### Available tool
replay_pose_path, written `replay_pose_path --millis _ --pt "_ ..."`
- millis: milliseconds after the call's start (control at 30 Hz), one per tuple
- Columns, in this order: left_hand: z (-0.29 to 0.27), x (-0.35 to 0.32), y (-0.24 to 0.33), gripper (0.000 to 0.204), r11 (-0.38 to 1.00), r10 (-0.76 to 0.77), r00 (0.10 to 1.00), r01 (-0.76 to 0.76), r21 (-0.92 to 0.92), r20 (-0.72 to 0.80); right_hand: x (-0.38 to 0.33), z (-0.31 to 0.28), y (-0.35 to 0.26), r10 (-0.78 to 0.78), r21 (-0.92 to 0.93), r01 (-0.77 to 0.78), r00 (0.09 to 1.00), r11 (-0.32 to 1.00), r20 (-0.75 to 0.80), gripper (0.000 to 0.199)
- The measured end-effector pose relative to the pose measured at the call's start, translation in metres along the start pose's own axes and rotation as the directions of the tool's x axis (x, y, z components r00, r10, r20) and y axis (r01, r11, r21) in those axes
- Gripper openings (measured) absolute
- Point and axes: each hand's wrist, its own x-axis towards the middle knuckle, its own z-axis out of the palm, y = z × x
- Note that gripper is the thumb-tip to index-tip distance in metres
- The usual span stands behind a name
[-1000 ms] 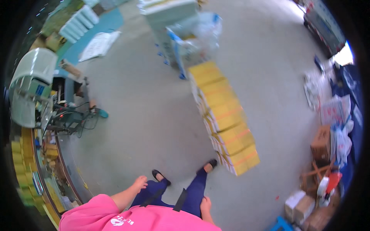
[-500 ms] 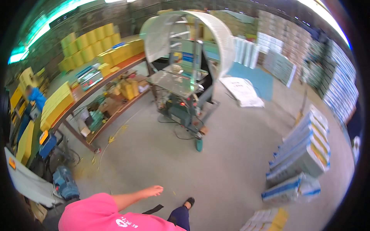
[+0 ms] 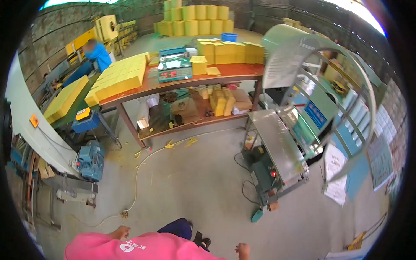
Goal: The person is weighing stacks of yellow paper on a digital scale, adding white cover sheets, and then using a bundling machine to strap the stacks together.
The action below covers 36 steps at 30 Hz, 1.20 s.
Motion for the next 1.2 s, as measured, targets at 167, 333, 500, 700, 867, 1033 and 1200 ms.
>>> replay_pose_path --millis 167,333,500,700,867,1033,1200 --pt "0.047 0.027 0.066 0.041 0.405 0.619 0.512 -0.858 0.315 0.596 0.065 -0.01 -0.217 -0.1 0.252 0.117 0.992 0.961 -0.078 0.027" --pt "0.035 0.074 0.242 0.044 0.767 0.631 0.716 -0.634 -0.1 0.299 0.119 0.072 -0.344 0.043 0.324 -0.08 0.992 0.943 0.12 0.029" --pt "-0.057 0.041 0.574 0.046 0.717 0.698 0.71 -0.692 0.091 -0.098 0.154 0.14 -0.439 -0.124 0.103 0.112 0.986 0.988 0.112 0.024" --pt "-0.167 -0.083 0.886 0.029 0.246 0.867 0.157 -0.96 0.131 -0.472 0.26 0.105 -0.554 0.026 0.237 -0.086 0.969 0.968 0.245 0.029" --pt "-0.221 -0.101 1.06 0.025 0.148 0.808 -0.133 -0.897 0.416 -0.574 0.385 0.068 -0.63 -0.189 0.102 0.162 0.9 0.982 0.393 0.018" --pt "-0.251 -0.088 1.148 0.037 0.4 0.806 0.014 -0.75 0.527 -0.591 0.38 0.09 -0.842 -0.23 0.12 0.198 0.879 0.973 0.418 0.018" --pt "-0.275 -0.05 1.169 0.066 0.533 0.831 0.163 -0.508 0.677 -0.532 0.32 0.149 -1.036 -0.438 0.105 0.455 0.728 0.884 0.528 0.028"
